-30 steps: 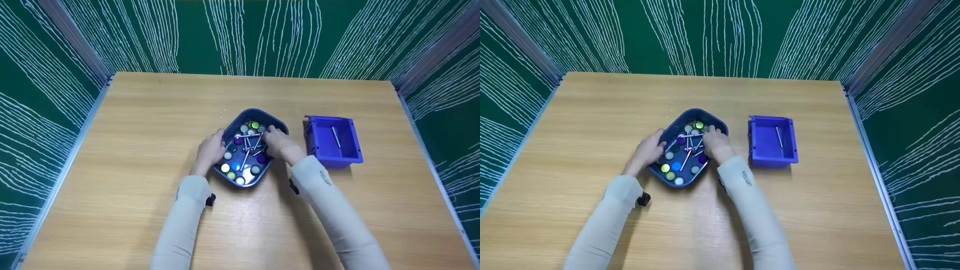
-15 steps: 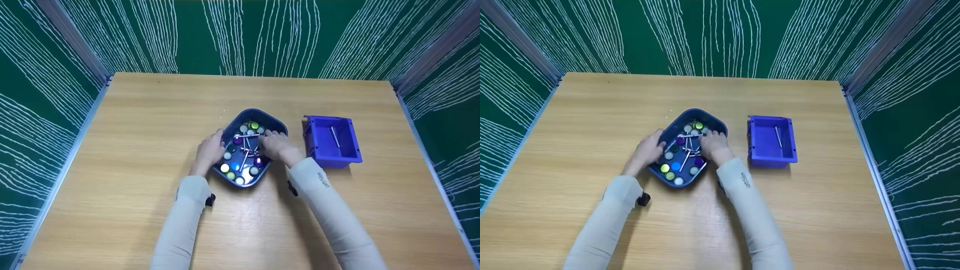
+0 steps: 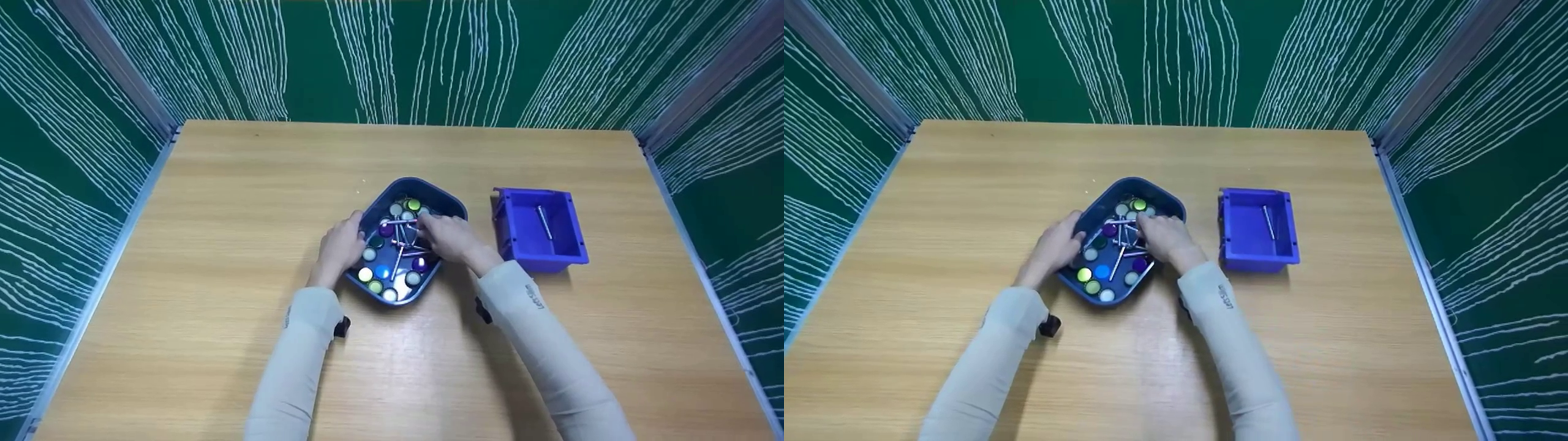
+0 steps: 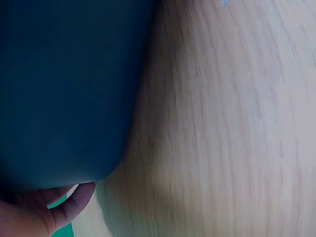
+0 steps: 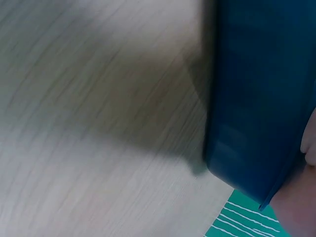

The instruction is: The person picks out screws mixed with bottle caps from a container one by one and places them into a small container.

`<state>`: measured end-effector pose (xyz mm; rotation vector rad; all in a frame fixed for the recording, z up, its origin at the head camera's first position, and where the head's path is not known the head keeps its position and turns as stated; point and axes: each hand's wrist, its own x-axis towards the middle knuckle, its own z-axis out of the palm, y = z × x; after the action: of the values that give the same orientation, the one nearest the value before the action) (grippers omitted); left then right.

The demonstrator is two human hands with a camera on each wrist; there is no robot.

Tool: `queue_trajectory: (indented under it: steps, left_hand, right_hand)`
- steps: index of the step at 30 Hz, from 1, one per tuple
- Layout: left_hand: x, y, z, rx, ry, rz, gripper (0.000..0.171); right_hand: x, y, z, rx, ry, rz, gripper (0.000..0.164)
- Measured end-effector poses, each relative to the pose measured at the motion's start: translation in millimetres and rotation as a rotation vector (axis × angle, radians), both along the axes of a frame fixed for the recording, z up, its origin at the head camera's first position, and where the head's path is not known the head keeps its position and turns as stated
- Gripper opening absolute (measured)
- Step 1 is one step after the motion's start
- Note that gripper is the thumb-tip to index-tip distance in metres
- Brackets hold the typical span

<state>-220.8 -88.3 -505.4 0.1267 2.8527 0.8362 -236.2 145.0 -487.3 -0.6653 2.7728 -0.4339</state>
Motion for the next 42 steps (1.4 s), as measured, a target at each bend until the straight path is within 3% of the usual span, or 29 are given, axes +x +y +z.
queue_trajectory:
  steps: [9,20,27,33,42]
  left_hand:
    - [0.3,1,-1.5,-0.014,0.011,0.006,0.035]
    - [1.2,2,-4.2,-0.031,0.018,0.001,0.037]
    - [-0.9,1,-3.1,-0.027,0.015,-0.002,0.039]
    - [-1.5,1,-1.5,-0.016,0.009,-0.008,0.04]
    - [-0.2,0,-1.7,-0.018,0.016,0.0,0.039]
  right_hand:
    - [0.5,4,-2.9,-0.13,0.041,-0.002,0.021]
    - [1.9,-1,4.7,-0.32,0.094,-0.006,0.012]
    - [1.1,2,26.3,-0.284,0.066,0.015,0.023]
    - [0.9,13,42.8,-0.272,0.011,-0.026,0.03]
    - [-0.9,42,55.5,-0.307,0.171,0.009,0.022]
